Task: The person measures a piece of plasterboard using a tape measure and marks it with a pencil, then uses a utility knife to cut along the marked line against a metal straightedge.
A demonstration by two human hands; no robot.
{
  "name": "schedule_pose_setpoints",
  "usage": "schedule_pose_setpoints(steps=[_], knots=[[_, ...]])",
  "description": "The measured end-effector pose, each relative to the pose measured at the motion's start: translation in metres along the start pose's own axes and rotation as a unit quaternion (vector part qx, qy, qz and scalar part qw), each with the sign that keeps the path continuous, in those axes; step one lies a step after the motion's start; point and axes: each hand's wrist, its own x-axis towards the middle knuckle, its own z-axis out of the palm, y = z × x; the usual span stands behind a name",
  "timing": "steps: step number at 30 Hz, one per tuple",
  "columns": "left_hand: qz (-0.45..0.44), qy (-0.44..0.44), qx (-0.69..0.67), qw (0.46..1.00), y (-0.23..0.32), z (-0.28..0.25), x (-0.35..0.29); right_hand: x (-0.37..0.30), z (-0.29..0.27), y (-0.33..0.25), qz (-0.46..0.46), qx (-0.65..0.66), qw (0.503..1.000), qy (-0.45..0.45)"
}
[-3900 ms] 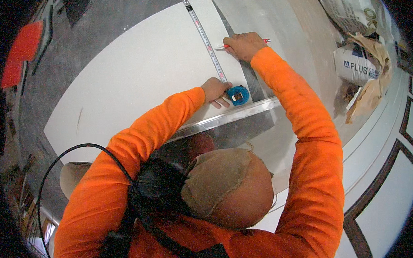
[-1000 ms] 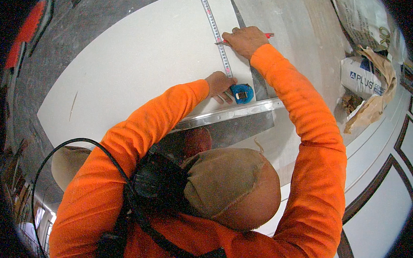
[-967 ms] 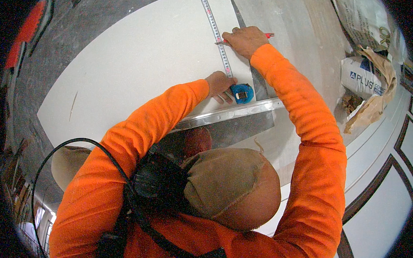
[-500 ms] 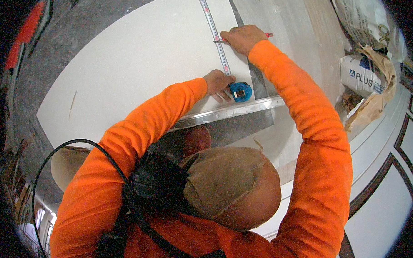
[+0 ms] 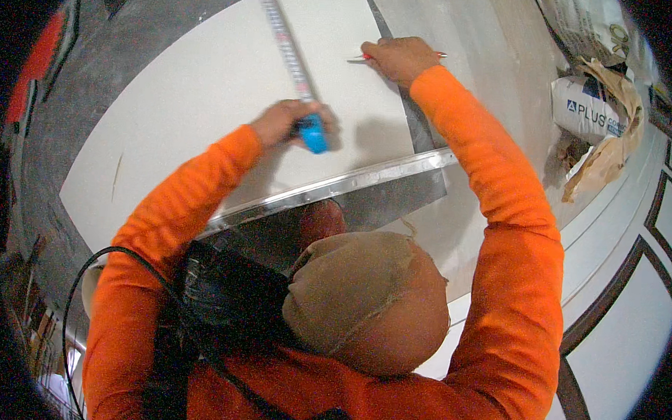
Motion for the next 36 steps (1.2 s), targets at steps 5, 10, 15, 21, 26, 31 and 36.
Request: schedule_pose_setpoints(steps=[5, 10, 15, 21, 26, 31, 36], knots=[[-0.065, 0.142, 0.157, 0.975, 0.039, -0.111, -0.091, 0.017, -0.002, -0.019, -0.007, -0.005, 1.0, -0.019], [-0.146, 0.255, 0.242, 0.925, 0.063, -0.17, -0.181, 0.018, 0.007, -0.014, -0.025, -0.019, 0.999, -0.006], [-0.174, 0.294, 0.178, 0.923, 0.043, -0.196, -0.279, 0.016, 0.01, -0.013, -0.023, -0.017, 1.0, 0.006], [-0.184, 0.359, 0.053, 0.914, -0.055, -0.236, -0.386, 0.02, 0.006, -0.015, -0.042, -0.035, 0.998, 0.009], [-0.22, 0.381, 0.011, 0.898, -0.129, -0.22, -0.436, 0.014, 0.011, -0.014, -0.036, -0.024, 0.999, 0.011], [-0.253, 0.4, -0.041, 0.88, -0.219, -0.181, -0.474, 0.016, 0.009, -0.015, -0.023, -0.04, 0.998, -0.037], [-0.264, 0.442, -0.086, 0.853, -0.286, -0.132, -0.492, 0.021, 0.005, -0.016, -0.034, -0.082, 0.995, -0.05]])
